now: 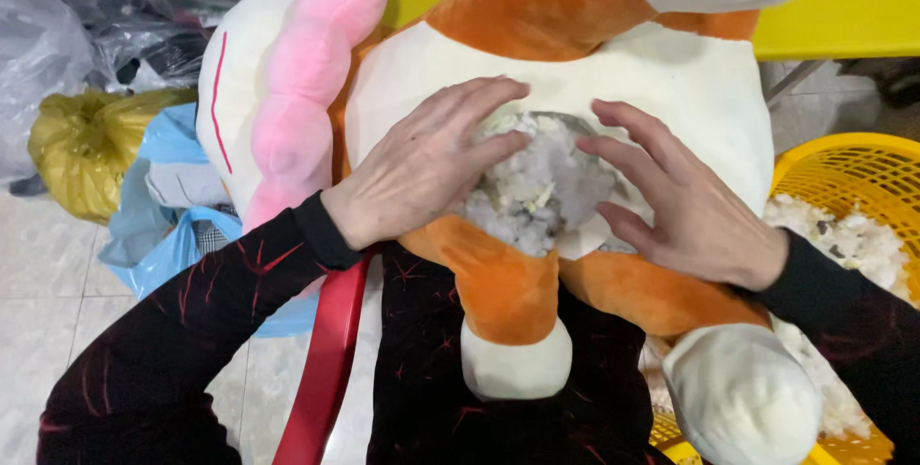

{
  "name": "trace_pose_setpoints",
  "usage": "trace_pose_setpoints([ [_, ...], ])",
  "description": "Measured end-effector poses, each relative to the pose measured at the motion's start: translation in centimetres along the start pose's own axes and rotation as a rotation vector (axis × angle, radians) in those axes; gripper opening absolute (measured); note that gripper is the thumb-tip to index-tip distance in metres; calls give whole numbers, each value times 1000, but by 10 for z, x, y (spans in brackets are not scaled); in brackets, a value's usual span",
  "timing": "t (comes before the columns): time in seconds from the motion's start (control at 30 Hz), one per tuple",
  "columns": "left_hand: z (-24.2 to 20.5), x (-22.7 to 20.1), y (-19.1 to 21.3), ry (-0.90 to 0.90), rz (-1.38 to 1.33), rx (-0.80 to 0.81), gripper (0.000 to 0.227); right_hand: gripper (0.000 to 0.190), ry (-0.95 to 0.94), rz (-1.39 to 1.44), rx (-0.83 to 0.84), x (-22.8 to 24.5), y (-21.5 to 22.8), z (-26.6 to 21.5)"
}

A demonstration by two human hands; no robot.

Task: The person repeatedly scoops white stuffing from a yellow basket and packs it into the open cavity of a large plush toy. They use both hands to push and distribute the stuffing inside the toy's body throughout the clip.

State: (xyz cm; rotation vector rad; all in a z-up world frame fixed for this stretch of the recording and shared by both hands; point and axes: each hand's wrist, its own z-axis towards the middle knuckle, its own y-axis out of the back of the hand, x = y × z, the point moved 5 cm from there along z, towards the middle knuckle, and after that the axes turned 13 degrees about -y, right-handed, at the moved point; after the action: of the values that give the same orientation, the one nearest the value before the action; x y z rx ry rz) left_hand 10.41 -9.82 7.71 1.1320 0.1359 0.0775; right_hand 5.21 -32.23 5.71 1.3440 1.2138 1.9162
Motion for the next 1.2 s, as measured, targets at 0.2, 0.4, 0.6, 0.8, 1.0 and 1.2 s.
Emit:
trace_pose_setpoints([
  [0.2,1,-4,-34,-80,-12,115,56,61,180,-454,45,15,-51,-13],
  [0.4,-30,6,-75,36,74,486,57,46,233,-895,147,2,-91,31],
  [0.6,-23,31,-97,357,-47,436,69,36,255,-861,103,-5,-91,68],
  [0.8,-10,7,-42,213,-291,290,50,53,366,-493,8,2,-37,26],
  [1.0,-5,-12,-13,200,-364,146,49,44,67,-430,67,-14,-39,-6],
  [1.2,2,-7,-67,143,-105,283,46,45,215,-818,251,-6,-97,10],
])
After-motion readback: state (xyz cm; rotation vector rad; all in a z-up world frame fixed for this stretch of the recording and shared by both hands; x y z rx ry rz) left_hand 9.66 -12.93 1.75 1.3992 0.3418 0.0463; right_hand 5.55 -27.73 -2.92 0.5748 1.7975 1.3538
